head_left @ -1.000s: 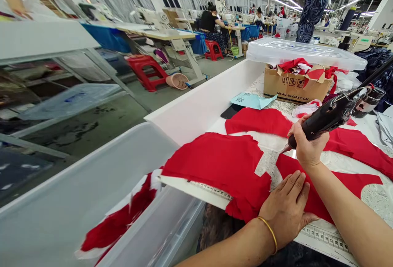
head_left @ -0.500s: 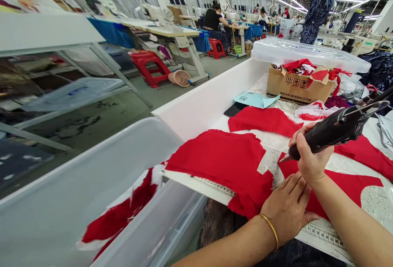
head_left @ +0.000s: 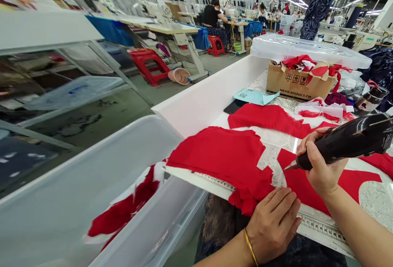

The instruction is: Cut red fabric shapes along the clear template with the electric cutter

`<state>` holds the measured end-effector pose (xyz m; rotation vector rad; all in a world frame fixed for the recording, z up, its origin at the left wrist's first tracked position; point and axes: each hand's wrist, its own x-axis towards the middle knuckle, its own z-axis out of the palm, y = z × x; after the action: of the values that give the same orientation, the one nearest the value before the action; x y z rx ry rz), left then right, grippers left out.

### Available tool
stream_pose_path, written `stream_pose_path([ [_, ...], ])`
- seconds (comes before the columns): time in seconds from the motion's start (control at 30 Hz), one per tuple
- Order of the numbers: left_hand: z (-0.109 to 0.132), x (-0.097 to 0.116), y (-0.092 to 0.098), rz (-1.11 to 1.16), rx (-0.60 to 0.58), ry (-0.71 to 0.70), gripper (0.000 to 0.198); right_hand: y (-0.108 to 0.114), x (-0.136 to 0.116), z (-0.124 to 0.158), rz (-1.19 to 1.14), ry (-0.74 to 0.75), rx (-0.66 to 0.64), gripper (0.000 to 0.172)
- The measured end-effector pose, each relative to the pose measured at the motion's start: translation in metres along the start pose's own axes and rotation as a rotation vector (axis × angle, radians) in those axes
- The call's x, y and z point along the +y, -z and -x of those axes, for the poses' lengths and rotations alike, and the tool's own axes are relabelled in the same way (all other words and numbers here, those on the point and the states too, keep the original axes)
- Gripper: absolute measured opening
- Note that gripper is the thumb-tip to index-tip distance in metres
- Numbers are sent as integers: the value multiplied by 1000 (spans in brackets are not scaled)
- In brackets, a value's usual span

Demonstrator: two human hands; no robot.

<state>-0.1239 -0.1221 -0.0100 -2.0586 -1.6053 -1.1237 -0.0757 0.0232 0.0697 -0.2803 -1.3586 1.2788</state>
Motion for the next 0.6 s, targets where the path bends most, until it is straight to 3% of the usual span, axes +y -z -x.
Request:
stream_pose_path([
  [0.17,3,1,-2,14,2,17,27,0,1,2,21,-2,-28,17],
  [0.37,2,2,3,42,38,12,26,7,-14,10,12,-6,-21,25],
  [0.6,1,3,5,52,34,24,25,13,-18,18,7,18,-52,20],
])
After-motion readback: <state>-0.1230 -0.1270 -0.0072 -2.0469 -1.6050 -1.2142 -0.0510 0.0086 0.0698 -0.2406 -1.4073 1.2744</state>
